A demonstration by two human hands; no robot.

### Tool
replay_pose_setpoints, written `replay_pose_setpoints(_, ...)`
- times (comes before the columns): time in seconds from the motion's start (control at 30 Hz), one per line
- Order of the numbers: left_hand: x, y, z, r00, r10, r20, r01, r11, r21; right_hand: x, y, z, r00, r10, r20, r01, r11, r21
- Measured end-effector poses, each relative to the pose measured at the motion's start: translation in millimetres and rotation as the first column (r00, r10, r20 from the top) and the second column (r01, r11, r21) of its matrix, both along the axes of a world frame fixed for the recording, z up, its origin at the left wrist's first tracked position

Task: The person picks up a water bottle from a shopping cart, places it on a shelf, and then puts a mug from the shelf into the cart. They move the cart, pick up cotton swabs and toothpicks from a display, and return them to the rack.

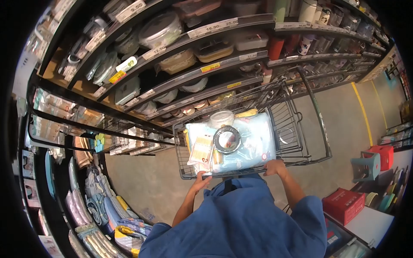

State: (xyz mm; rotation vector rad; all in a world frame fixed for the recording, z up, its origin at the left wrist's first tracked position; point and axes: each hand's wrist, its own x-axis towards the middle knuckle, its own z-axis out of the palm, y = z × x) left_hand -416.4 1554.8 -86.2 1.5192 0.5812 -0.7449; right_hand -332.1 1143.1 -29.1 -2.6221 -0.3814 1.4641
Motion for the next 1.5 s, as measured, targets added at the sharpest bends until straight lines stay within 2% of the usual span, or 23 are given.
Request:
replay_pose_setpoints(0.03, 3, 3, 7, 0.997, -0.064, -0.049, 0.064, 0.998, 0.015, -3, -1, -3, 0.998, -0.010, 0.067, 0.010, 1.000, 0.008)
replay_pose_setpoints(0.07, 6, 4, 13, 0.996, -0.071, -0.051, 0.072, 0.997, 0.019, -4, -3, -6, 0.998, -0.019, 0.065, 0.018, 1.000, 0.013)
replay_pose_setpoints(0.13, 8, 5, 22, 0.978, -0.101, -0.181, 0.106, 0.994, 0.018, -4, 0, 4, 0.992, -0.038, 0.120, 0.035, 0.999, 0.027)
replay_pose_setpoints(0.3, 11, 9, 20, 0.971, -0.071, -0.229, 0.071, 0.997, -0.006, 2, 4, -3, 0.995, -0.030, 0.095, 0.028, 0.999, 0.020)
replay_pose_setpoints(0.63, 6, 6, 21, 0.968, 0.015, -0.249, -0.018, 1.000, -0.009, 1, 5, 2, 0.998, -0.031, 0.057, 0.029, 0.999, 0.026)
replay_pose_setpoints(0.83, 9, 13, 20, 0.968, -0.031, -0.247, 0.020, 0.999, -0.049, -1, 4, -12, 0.997, -0.013, 0.082, 0.009, 0.999, 0.044)
replay_pose_setpoints(0.9, 12, 13, 21, 0.955, -0.148, -0.256, 0.141, 0.989, -0.046, -1, 2, -13, 0.997, -0.027, 0.075, 0.025, 0.999, 0.030)
replay_pose_setpoints(0.93, 18, 12, 28, 0.955, -0.154, -0.253, 0.143, 0.988, -0.061, 0, 2, -11, 0.998, -0.032, 0.062, 0.030, 0.999, 0.027)
replay_pose_setpoints(1.0, 35, 10, 44, 0.888, -0.403, -0.221, 0.407, 0.913, -0.031, 2, 5, -2, 0.999, -0.025, 0.035, 0.026, 1.000, -0.005)
replay_pose_setpoints(1.03, 43, 8, 55, 0.892, -0.399, -0.214, 0.399, 0.916, -0.043, 6, 8, 3, 1.000, -0.020, 0.009, 0.020, 1.000, -0.019)
replay_pose_setpoints(1.1, 57, 5, 73, 0.839, -0.543, -0.048, 0.541, 0.840, -0.044, 2, 10, -5, 0.999, -0.024, 0.040, 0.025, 0.999, -0.026)
replay_pose_setpoints(1.13, 61, 6, 63, 0.843, -0.537, -0.030, 0.535, 0.843, -0.060, 0, 7, -3, 0.997, -0.034, 0.066, 0.036, 0.999, -0.021)
replay_pose_setpoints(1.2, 76, 6, 43, 0.819, -0.561, 0.122, 0.570, 0.819, -0.064, -2, 9, 2, 0.996, -0.018, 0.089, 0.022, 0.999, -0.044)
replay_pose_setpoints(1.23, 89, 4, 52, 0.804, -0.586, 0.101, 0.588, 0.809, 0.012, -1, 10, 3, 0.995, -0.010, 0.103, 0.014, 0.999, -0.039)
replay_pose_setpoints(1.27, 101, 3, 52, 0.811, -0.573, 0.121, 0.577, 0.817, 0.002, 2, 8, 5, 0.994, 0.005, 0.113, 0.002, 0.998, -0.058)
replay_pose_setpoints(1.33, 122, -1, 63, 0.718, -0.614, 0.327, 0.534, 0.788, 0.306, 9, 5, 1, 0.984, -0.175, 0.029, 0.165, 0.963, 0.214)
replay_pose_setpoints(1.37, 134, -4, 78, 0.730, -0.597, 0.333, 0.484, 0.795, 0.365, 12, 1, -2, 0.950, -0.313, -0.014, 0.301, 0.898, 0.321)
replay_pose_setpoints(1.4, 146, -7, 80, 0.739, -0.584, 0.337, 0.472, 0.805, 0.361, 24, 4, 5, 0.954, -0.299, -0.012, 0.287, 0.904, 0.316)
replay_pose_setpoints(1.47, 165, -11, 81, 0.741, -0.563, 0.366, 0.360, 0.793, 0.491, 53, 25, 27, 0.900, -0.434, -0.049, 0.425, 0.845, 0.324)
replay_pose_setpoints(1.5, 172, -11, 85, 0.745, -0.559, 0.364, 0.347, 0.791, 0.503, 67, 25, 11, 0.885, -0.465, 0.022, 0.429, 0.833, 0.348)
